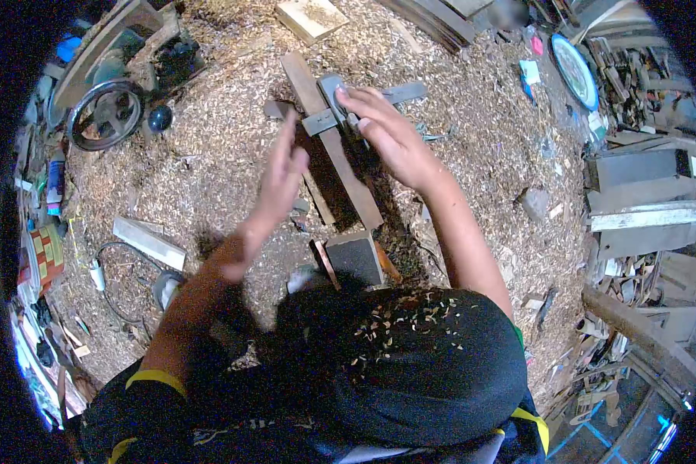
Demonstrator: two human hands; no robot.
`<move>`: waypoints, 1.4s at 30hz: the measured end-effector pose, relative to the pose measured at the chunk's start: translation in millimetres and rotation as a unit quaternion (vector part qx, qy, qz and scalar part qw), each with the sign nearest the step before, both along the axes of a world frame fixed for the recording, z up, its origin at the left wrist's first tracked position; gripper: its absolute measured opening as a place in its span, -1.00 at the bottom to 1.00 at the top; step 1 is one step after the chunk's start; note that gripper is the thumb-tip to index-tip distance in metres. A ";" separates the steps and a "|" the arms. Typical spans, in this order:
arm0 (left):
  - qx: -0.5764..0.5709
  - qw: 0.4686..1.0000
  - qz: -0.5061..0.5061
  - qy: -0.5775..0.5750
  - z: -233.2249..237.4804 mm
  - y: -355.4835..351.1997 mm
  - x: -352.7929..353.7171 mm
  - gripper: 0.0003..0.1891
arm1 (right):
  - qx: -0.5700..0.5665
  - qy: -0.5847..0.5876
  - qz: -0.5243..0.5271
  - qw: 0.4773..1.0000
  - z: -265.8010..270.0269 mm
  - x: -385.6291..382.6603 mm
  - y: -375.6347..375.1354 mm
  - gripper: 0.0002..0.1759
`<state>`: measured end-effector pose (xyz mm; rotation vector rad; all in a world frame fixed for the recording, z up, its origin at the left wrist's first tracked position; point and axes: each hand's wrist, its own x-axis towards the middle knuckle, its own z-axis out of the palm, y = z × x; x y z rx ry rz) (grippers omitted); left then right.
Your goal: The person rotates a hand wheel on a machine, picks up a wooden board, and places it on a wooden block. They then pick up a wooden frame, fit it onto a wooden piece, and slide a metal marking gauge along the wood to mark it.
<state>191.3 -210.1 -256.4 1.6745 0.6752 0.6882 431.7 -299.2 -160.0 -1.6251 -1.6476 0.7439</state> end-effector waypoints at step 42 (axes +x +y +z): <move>-0.014 0.998 -0.040 0.041 -52.0 -95.6 34.0 0.15 | 0.130 -0.164 -0.166 0.964 -8.1 -52.9 27.1 -0.18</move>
